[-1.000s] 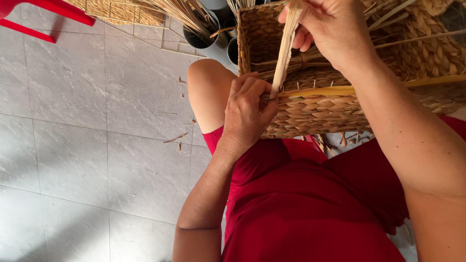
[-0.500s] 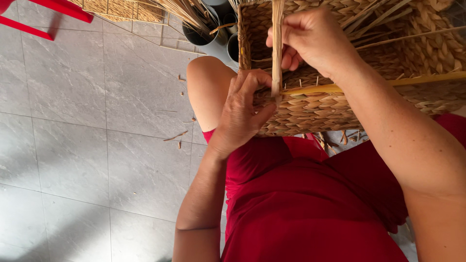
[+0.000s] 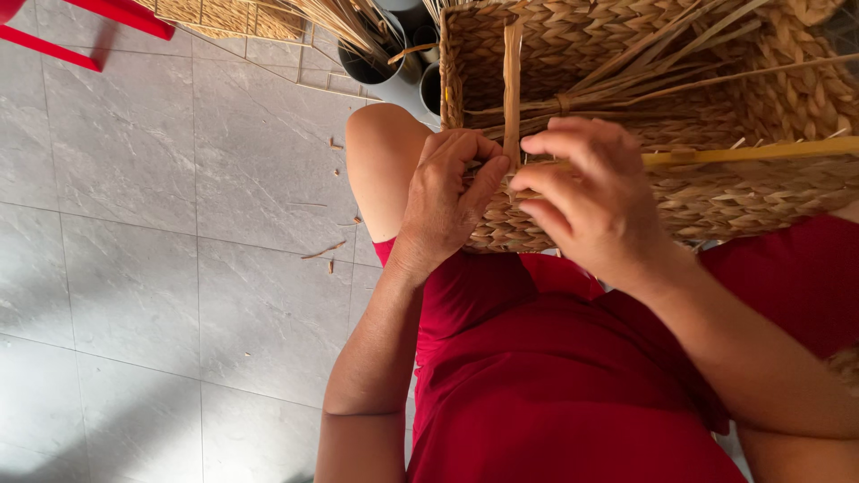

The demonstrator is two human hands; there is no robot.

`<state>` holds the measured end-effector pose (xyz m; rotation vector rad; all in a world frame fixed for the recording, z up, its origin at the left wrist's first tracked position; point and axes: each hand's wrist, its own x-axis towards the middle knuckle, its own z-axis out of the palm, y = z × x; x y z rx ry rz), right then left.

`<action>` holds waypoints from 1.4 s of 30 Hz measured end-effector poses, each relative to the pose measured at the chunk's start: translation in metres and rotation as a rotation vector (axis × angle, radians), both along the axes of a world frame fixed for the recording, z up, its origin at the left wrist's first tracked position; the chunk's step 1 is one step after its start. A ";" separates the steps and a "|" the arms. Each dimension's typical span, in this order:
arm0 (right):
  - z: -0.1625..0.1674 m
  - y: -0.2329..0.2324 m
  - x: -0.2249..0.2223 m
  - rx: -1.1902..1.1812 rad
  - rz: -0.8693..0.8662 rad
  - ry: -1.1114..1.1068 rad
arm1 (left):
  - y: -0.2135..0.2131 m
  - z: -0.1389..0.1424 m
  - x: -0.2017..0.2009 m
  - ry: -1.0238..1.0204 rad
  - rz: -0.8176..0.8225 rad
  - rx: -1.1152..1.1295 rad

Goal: The person sits on the floor with a woven water hyacinth basket on their lap and weaves flat strips along the basket's rim, tucking and tightening the strips around the edge and working the ends into the weave by hand.

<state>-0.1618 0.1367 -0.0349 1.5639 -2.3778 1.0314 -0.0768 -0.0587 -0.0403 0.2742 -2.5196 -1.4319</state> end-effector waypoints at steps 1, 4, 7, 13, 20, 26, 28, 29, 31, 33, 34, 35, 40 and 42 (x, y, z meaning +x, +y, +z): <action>-0.006 -0.002 0.004 -0.006 -0.007 0.032 | 0.000 0.002 0.000 -0.031 -0.001 0.017; -0.017 -0.010 0.008 -0.107 -0.060 0.036 | 0.001 0.007 0.001 -0.059 0.000 0.000; 0.001 -0.003 0.011 -0.222 0.062 0.027 | 0.002 0.008 0.001 0.001 0.003 -0.039; 0.071 0.089 0.016 -0.382 0.602 -0.961 | 0.004 0.005 -0.001 0.005 0.015 -0.064; 0.000 0.049 0.016 -0.178 0.170 -0.316 | 0.008 0.004 -0.003 -0.037 0.054 -0.095; -0.029 0.023 0.027 -0.378 0.193 -0.408 | 0.013 0.009 -0.001 -0.025 0.116 -0.065; -0.026 0.050 0.033 -0.485 0.223 -0.664 | 0.012 0.012 0.001 -0.070 0.122 0.094; -0.024 0.067 0.034 -0.501 0.187 -0.734 | 0.011 0.013 0.002 -0.095 0.123 0.177; -0.023 0.092 0.036 -0.508 0.133 -0.823 | 0.002 0.013 0.004 0.073 -0.069 0.095; -0.023 0.106 0.041 -0.484 0.089 -0.873 | -0.006 0.011 0.007 0.128 -0.187 0.108; -0.024 0.110 0.043 -0.466 0.071 -0.860 | -0.009 0.009 0.008 0.112 -0.207 0.154; -0.024 0.111 0.046 -0.449 0.055 -0.848 | -0.010 0.007 0.009 0.095 -0.226 0.198; -0.015 0.102 0.060 -0.375 0.056 -0.698 | 0.002 -0.006 0.013 0.127 -0.083 -0.213; -0.009 0.102 0.066 -0.325 0.035 -0.669 | 0.004 -0.009 0.014 0.110 -0.055 -0.230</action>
